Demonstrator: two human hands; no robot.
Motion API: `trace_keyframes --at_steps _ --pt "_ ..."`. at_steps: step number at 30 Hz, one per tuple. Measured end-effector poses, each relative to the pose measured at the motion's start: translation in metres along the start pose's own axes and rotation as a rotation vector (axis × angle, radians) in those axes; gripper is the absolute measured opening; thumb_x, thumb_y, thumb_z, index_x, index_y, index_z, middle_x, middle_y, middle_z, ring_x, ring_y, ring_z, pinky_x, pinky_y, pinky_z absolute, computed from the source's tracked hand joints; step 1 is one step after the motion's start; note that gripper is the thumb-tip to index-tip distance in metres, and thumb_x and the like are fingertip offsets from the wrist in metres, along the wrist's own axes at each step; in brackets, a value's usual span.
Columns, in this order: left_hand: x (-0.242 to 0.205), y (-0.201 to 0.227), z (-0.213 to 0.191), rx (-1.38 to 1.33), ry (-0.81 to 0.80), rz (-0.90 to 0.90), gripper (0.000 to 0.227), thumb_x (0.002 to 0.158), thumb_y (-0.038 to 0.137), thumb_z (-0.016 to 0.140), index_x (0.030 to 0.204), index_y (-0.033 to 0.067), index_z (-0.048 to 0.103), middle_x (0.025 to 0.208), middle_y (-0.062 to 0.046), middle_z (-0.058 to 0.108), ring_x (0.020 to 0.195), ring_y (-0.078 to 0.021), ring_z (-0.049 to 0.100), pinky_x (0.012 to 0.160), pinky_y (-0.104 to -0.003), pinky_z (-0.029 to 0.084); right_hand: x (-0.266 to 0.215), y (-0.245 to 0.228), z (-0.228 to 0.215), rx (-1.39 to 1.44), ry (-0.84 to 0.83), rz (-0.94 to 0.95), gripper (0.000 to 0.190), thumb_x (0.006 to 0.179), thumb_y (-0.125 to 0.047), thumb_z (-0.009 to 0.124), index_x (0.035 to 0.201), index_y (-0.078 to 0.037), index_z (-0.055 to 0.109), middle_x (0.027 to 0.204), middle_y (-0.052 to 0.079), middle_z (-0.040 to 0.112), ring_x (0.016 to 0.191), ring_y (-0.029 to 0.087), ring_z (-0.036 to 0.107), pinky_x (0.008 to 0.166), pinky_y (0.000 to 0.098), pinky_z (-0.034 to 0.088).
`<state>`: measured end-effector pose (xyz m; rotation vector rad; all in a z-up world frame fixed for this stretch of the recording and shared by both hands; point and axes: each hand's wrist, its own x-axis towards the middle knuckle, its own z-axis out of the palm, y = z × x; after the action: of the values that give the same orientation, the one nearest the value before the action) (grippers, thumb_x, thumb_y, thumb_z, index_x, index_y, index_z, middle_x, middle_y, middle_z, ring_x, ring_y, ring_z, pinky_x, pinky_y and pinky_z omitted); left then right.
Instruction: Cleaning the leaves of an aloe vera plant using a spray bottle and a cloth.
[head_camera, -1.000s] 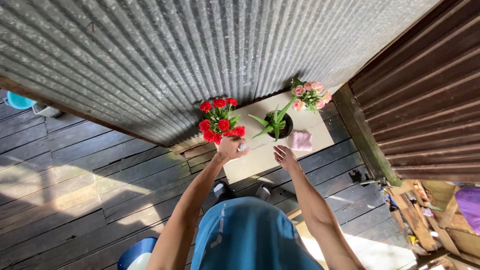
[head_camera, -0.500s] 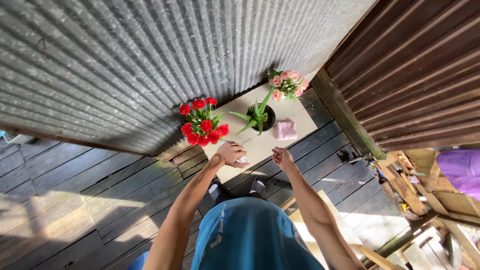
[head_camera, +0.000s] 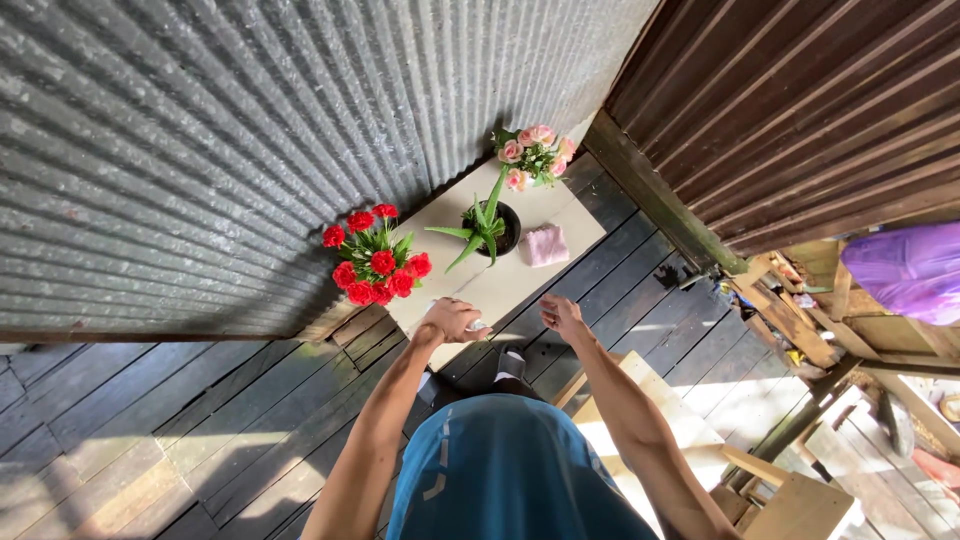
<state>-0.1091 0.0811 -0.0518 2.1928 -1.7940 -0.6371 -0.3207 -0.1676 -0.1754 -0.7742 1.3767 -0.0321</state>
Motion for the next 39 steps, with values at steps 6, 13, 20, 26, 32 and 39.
trace_keyframes --at_steps 6,13,20,26,32,39 --pt "0.021 0.02 0.005 -0.234 -0.106 -0.303 0.065 0.098 0.07 0.036 0.082 0.0158 0.068 0.076 -0.011 0.074 0.08 -0.0307 0.076 0.078 -0.043 0.058 -0.037 -0.007 0.008 -0.017 0.032 0.002 0.029 0.088 -0.024 0.077 0.108 -0.004 0.073 0.096 0.013 0.077 0.07 0.025 0.072 0.063 0.0396 0.063" --pt "0.044 0.03 0.021 -0.466 -0.097 -0.43 0.073 0.097 0.075 0.038 0.092 0.0079 0.066 0.091 -0.021 0.075 0.097 -0.041 0.073 0.085 -0.053 0.055 -0.059 -0.001 0.004 -0.129 -0.036 -0.002 0.036 0.087 -0.027 0.077 0.117 -0.009 0.07 0.101 0.012 0.077 0.075 0.024 0.072 0.065 0.0354 0.063" --pt "0.073 0.033 0.052 -0.794 0.042 -0.406 0.056 0.105 0.055 0.034 0.12 0.0033 0.049 0.109 -0.033 0.059 0.107 -0.0545 0.064 0.087 -0.062 0.053 -0.079 0.012 0.005 -0.222 -0.085 -0.124 0.033 0.084 -0.028 0.077 0.111 -0.01 0.073 0.097 0.008 0.079 0.069 0.018 0.073 0.057 0.0284 0.063" --pt "0.078 0.053 0.034 -0.818 0.157 -0.378 0.045 0.103 0.039 0.056 0.12 -0.0024 0.056 0.105 -0.03 0.057 0.103 -0.0528 0.065 0.084 -0.055 0.056 -0.064 0.036 0.009 -0.446 -0.222 -0.257 0.051 0.084 -0.032 0.083 0.13 -0.015 0.07 0.113 0.011 0.076 0.094 0.027 0.073 0.078 0.0413 0.064" --pt "0.083 0.036 0.053 -0.732 0.2 -0.452 0.048 0.094 0.053 0.068 0.109 0.0082 0.065 0.1 -0.018 0.071 0.098 -0.0363 0.072 0.083 -0.048 0.058 -0.075 0.035 0.03 -0.291 -0.341 -0.358 0.07 0.077 -0.035 0.094 0.135 -0.009 0.065 0.117 0.009 0.07 0.105 0.021 0.069 0.085 0.0404 0.061" --pt "0.1 0.018 0.096 -0.781 0.224 -0.466 0.049 0.09 0.053 0.075 0.101 0.0061 0.065 0.095 -0.017 0.073 0.093 -0.0334 0.074 0.078 -0.044 0.06 -0.087 0.029 0.052 -0.296 -0.333 -0.398 0.066 0.08 -0.036 0.093 0.134 -0.01 0.065 0.111 0.006 0.07 0.101 0.017 0.068 0.084 0.0353 0.059"
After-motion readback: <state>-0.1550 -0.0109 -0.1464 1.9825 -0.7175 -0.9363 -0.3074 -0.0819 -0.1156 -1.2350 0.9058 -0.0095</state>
